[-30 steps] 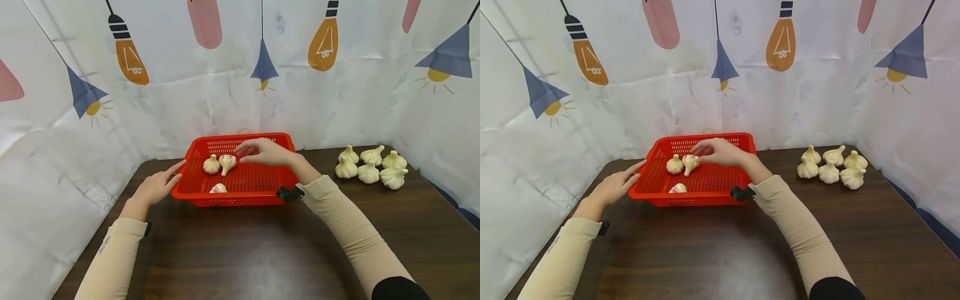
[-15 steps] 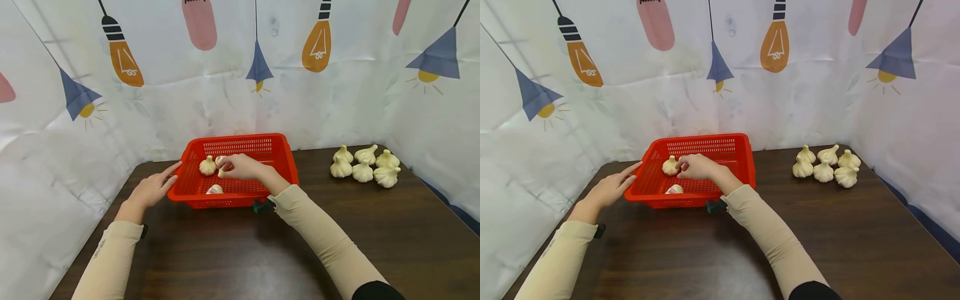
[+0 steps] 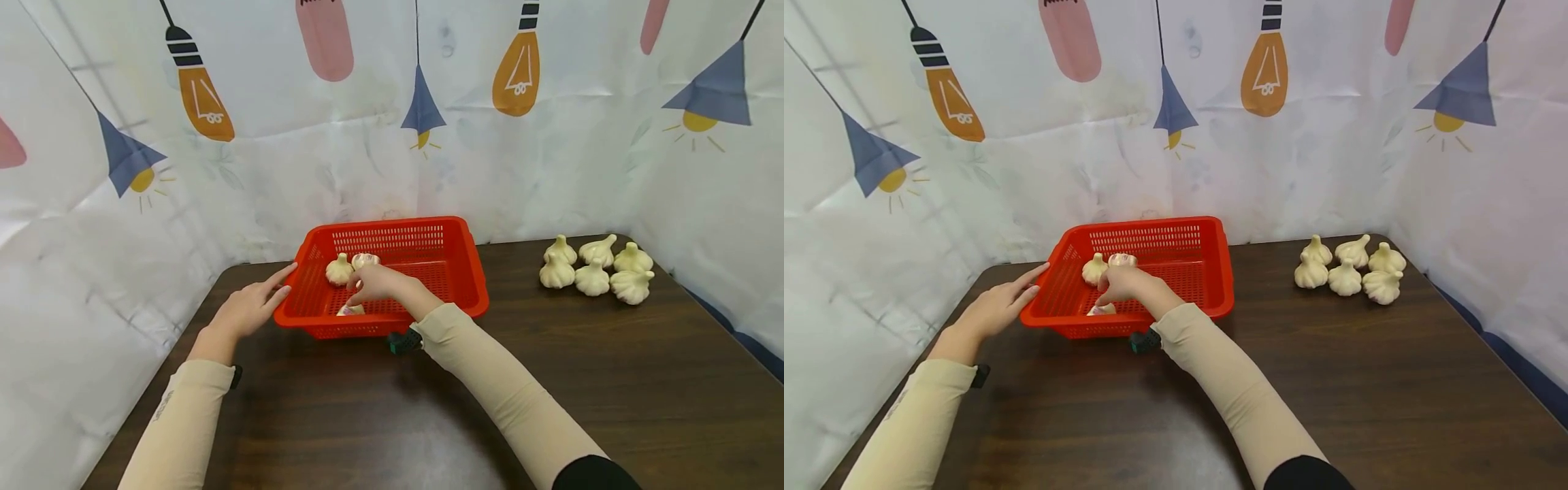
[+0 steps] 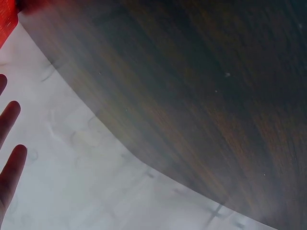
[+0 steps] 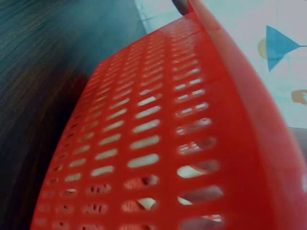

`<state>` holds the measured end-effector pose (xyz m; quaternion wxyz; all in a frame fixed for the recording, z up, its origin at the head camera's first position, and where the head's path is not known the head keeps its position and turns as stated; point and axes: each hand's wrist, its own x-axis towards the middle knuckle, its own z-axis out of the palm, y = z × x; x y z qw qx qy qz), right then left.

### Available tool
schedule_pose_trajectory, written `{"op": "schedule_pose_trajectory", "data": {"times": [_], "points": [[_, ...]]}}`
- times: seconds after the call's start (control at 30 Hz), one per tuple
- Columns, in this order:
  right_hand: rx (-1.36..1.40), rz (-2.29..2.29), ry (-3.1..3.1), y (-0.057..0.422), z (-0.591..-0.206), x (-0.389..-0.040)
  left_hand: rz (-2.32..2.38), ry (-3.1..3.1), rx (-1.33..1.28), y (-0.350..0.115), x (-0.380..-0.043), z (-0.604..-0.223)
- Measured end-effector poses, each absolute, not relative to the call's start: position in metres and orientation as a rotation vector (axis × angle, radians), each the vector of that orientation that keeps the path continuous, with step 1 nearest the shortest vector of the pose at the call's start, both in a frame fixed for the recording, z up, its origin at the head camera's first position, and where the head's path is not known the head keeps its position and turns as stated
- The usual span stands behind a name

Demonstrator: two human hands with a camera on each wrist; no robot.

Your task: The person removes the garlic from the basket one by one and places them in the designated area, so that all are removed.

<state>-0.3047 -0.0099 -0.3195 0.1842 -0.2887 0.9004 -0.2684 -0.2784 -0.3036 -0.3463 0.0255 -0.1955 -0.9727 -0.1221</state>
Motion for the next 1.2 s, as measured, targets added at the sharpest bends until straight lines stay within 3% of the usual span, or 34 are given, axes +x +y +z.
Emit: {"op": "schedule_pose_trajectory", "data": {"times": [0.87, 1.2], "points": [[-0.823, -0.498, 2.562, -0.030, -0.332, -0.301, -0.395, -3.011, -0.591, -0.306, -0.279, -0.349], [-0.811, -0.773, 2.588, -0.018, -0.326, -0.302, -0.410, -3.007, -0.599, -0.303, -0.278, -0.348]]}}
